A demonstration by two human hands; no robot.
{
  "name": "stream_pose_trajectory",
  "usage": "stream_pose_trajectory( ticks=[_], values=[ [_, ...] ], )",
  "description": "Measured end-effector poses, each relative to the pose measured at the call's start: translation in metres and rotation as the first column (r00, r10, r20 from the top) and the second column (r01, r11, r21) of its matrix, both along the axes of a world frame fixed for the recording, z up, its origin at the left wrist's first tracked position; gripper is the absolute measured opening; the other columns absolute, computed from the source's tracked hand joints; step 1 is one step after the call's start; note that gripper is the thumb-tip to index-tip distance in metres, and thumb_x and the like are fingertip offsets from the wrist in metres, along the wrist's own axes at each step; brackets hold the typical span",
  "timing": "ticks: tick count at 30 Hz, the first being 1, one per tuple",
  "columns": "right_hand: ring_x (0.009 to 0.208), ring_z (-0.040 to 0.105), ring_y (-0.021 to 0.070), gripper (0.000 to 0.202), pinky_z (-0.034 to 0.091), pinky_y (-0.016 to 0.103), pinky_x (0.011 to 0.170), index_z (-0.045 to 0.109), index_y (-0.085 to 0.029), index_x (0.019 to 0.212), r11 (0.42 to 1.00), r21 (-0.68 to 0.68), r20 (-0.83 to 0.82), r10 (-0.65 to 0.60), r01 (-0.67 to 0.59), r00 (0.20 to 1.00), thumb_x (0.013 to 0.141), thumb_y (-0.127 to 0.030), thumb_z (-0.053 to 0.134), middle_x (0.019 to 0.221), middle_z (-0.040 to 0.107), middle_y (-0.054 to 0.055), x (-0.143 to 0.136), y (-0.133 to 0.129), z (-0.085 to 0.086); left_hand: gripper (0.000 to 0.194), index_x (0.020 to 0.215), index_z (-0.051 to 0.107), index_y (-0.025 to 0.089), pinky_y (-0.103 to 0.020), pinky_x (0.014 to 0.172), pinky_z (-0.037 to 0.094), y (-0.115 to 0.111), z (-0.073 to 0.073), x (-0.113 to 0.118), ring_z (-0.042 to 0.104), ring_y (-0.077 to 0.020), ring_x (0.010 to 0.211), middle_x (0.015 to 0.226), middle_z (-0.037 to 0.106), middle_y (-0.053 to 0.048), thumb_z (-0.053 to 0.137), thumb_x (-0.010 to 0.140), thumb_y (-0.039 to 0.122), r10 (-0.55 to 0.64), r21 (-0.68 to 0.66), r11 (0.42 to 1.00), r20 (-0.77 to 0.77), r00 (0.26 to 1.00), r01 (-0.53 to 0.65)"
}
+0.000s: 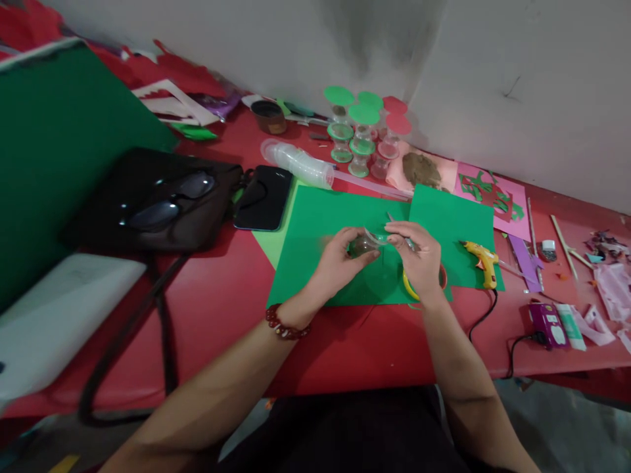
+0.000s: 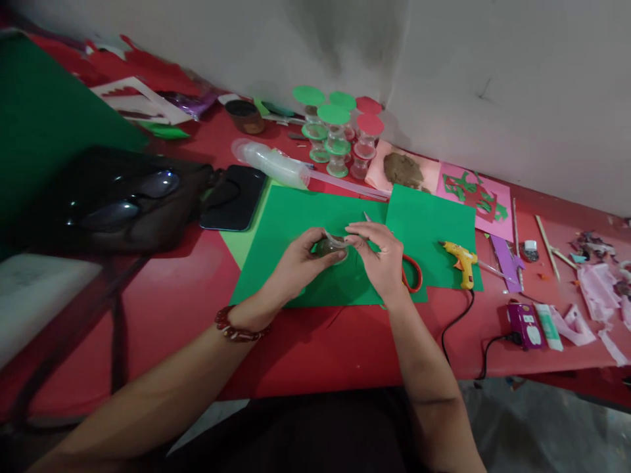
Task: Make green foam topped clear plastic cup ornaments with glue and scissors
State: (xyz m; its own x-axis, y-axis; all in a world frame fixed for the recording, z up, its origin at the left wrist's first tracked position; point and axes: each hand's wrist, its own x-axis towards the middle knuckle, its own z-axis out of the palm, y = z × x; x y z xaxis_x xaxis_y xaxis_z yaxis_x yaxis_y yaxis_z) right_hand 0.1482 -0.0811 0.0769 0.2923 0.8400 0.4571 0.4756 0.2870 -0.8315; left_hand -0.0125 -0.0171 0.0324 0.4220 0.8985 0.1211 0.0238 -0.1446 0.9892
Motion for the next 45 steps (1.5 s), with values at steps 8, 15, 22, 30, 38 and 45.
stream_pose_trajectory(
  ticks=[8, 15, 22, 30, 38, 45],
  values=[
    [0.097, 0.075, 0.0244, 0.021, 0.057, 0.043, 0.094, 0.082, -0.033, 0.089, 0.997, -0.065, 0.028, -0.042, 0.044, 0.999, 0.097, -0.046, 0.068, 0.095, 0.082, 0.002, 0.006, 0.000, 0.005, 0.034, 0.106, 0.076, 0.021, -0.035, 0.088, 0.052, -0.001, 0.002, 0.001, 0.068, -0.0218, 0.097, 0.107, 0.076, -0.007, 0.083, 0.075, 0.035, -0.104, -0.141, 0.984, 0.051, 0.993, 0.110],
    [0.098, 0.074, 0.0234, 0.018, 0.056, 0.041, 0.094, 0.081, -0.033, 0.093, 0.999, -0.038, 0.105, -0.012, 0.017, 0.994, 0.099, -0.040, 0.065, 0.099, 0.082, 0.002, 0.009, -0.002, 0.008, 0.035, 0.102, 0.077, 0.022, -0.036, 0.090, 0.053, 0.003, 0.000, 0.002, 0.071, -0.0229, 0.097, 0.109, 0.079, -0.007, 0.086, 0.071, 0.036, -0.114, -0.175, 0.977, 0.071, 0.991, 0.124],
    [0.091, 0.071, 0.0233, 0.027, 0.054, 0.040, 0.091, 0.077, -0.030, 0.085, 0.996, -0.046, 0.074, -0.067, 0.071, 0.995, 0.099, -0.049, 0.063, 0.090, 0.079, 0.003, 0.008, 0.000, 0.005, 0.037, 0.105, 0.077, 0.021, -0.036, 0.090, 0.052, 0.002, 0.001, 0.002, 0.070, -0.0232, 0.099, 0.108, 0.078, -0.007, 0.085, 0.071, 0.035, -0.116, -0.143, 0.982, 0.038, 0.993, 0.120],
    [0.093, 0.072, 0.0234, 0.022, 0.054, 0.040, 0.091, 0.075, -0.029, 0.086, 0.991, 0.018, 0.096, -0.134, 0.133, 0.986, 0.101, -0.040, 0.062, 0.091, 0.078, 0.004, 0.001, -0.004, 0.003, 0.029, 0.102, 0.077, 0.021, -0.034, 0.082, 0.049, 0.004, -0.004, 0.002, 0.066, -0.0214, 0.090, 0.097, 0.076, -0.005, 0.082, 0.074, 0.030, -0.124, 0.014, 0.992, -0.033, 0.992, 0.124],
    [0.078, 0.069, 0.0172, 0.026, 0.054, 0.032, 0.078, 0.070, -0.023, 0.086, 0.984, 0.058, 0.037, -0.170, 0.168, 0.985, 0.100, -0.044, 0.062, 0.082, 0.075, 0.002, -0.004, -0.001, -0.002, 0.028, 0.105, 0.076, 0.020, -0.035, 0.083, 0.052, 0.008, -0.008, -0.001, 0.066, -0.0216, 0.089, 0.098, 0.075, -0.006, 0.080, 0.078, 0.026, -0.173, 0.089, 0.979, -0.105, 0.979, 0.183],
    [0.074, 0.064, 0.0144, 0.030, 0.051, 0.027, 0.069, 0.071, -0.022, 0.083, 0.992, -0.073, -0.165, -0.110, 0.099, 0.980, 0.093, -0.050, 0.069, 0.078, 0.072, 0.000, 0.001, 0.003, 0.000, 0.050, 0.128, 0.067, 0.021, -0.043, 0.096, 0.057, 0.004, -0.013, 0.000, 0.071, -0.0255, 0.106, 0.115, 0.076, -0.009, 0.081, 0.080, 0.028, -0.148, 0.078, 0.986, -0.026, 0.989, 0.149]
  ],
)
